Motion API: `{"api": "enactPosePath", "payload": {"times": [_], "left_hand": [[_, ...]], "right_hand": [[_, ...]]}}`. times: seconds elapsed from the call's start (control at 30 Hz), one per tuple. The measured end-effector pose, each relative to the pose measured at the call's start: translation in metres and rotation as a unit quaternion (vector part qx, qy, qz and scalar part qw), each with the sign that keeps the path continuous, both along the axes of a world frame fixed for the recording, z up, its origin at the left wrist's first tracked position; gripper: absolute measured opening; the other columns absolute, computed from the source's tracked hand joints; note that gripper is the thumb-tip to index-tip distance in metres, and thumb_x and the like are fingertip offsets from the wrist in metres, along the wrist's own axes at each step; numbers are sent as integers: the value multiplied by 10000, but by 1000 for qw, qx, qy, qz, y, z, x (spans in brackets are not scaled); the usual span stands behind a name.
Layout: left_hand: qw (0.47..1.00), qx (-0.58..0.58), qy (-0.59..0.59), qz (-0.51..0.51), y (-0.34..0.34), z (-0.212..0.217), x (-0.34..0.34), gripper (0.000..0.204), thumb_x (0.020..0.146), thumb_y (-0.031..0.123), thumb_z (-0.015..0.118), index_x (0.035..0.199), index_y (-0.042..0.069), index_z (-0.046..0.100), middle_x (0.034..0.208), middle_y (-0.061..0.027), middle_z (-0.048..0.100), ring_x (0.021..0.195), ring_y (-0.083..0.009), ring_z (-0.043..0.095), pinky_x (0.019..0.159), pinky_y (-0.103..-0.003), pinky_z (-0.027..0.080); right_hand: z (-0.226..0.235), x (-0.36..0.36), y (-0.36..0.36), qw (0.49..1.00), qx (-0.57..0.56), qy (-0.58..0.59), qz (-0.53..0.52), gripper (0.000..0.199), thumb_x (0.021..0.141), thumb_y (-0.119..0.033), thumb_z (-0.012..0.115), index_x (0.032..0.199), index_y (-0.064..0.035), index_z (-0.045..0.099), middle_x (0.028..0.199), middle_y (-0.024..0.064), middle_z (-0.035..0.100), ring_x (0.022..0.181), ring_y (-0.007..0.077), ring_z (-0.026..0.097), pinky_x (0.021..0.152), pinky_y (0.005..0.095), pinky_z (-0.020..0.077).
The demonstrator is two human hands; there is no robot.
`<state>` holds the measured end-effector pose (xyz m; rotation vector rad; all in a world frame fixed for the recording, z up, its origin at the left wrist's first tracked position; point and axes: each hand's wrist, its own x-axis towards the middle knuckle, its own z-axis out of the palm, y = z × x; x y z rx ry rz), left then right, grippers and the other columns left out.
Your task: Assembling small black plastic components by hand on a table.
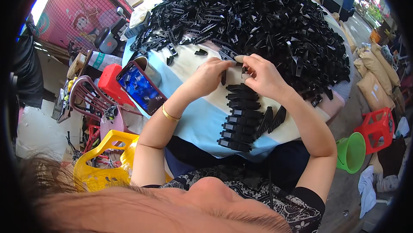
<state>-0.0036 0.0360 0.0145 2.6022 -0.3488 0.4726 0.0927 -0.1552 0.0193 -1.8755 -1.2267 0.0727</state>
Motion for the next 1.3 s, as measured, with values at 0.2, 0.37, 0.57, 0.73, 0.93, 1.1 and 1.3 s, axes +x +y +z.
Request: {"api": "enactPosePath", "payload": {"times": [0.2, 0.37, 0.57, 0.73, 0.93, 1.1, 1.3], "left_hand": [[983, -166, 62, -51, -19, -3, 4, 465, 696, -101, 468, 1150, -8, 505, 1053, -178, 608, 1034, -345, 570, 915, -355, 460], [982, -38, -150, 109, -14, -7, 5, 346, 727, 134, 711, 1012, 15, 556, 947, -128, 574, 936, -297, 543, 820, -383, 462], [983, 42, 53, 171, -15, -18, 5, 316, 705, 256, 702, 876, 5, 616, 898, -152, 586, 872, -315, 552, 793, -399, 458], [997, -13, 74, 20, -12, -5, -3, 258, 697, 143, 681, 917, 14, 645, 838, -159, 586, 804, -317, 579, 756, -379, 476], [995, -68, 59, 49, -13, -4, -7, 237, 678, 89, 698, 901, 15, 662, 830, -138, 603, 784, -291, 605, 711, -353, 488], [995, -63, 77, 31, -11, -1, -4, 172, 667, 79, 709, 805, -14, 667, 766, -118, 603, 684, -277, 601, 663, -350, 485], [996, -49, 81, 4, -13, -3, 1, 179, 674, 95, 720, 817, -2, 671, 767, -109, 601, 699, -257, 598, 657, -336, 478]], "right_hand": [[0, 9, -20, 968, -157, -194, -14, 236, 693, -94, 624, 910, -3, 641, 871, 99, 602, 864, 271, 575, 749, 360, 489], [10, 4, -22, 961, -199, -192, -23, 245, 684, -80, 629, 922, -28, 655, 881, 97, 601, 913, 271, 564, 785, 371, 483], [17, 10, -24, 975, -199, -85, 53, 228, 684, -46, 637, 911, -32, 653, 846, 95, 596, 810, 262, 581, 711, 359, 474], [9, 9, -17, 988, -11, -145, 41, 187, 678, -44, 650, 864, -36, 673, 787, 80, 593, 788, 249, 566, 683, 350, 466], [8, 6, -18, 978, -116, -174, 16, 178, 641, -39, 636, 811, -36, 690, 779, 80, 609, 814, 263, 580, 687, 367, 477], [3, 10, -17, 977, -122, -172, 12, 165, 631, -35, 634, 787, -27, 689, 769, 88, 608, 808, 273, 586, 686, 375, 478], [-9, 9, -4, 979, -42, -188, 72, 132, 606, -27, 634, 735, -15, 661, 700, 118, 588, 709, 294, 570, 634, 374, 471]]}}
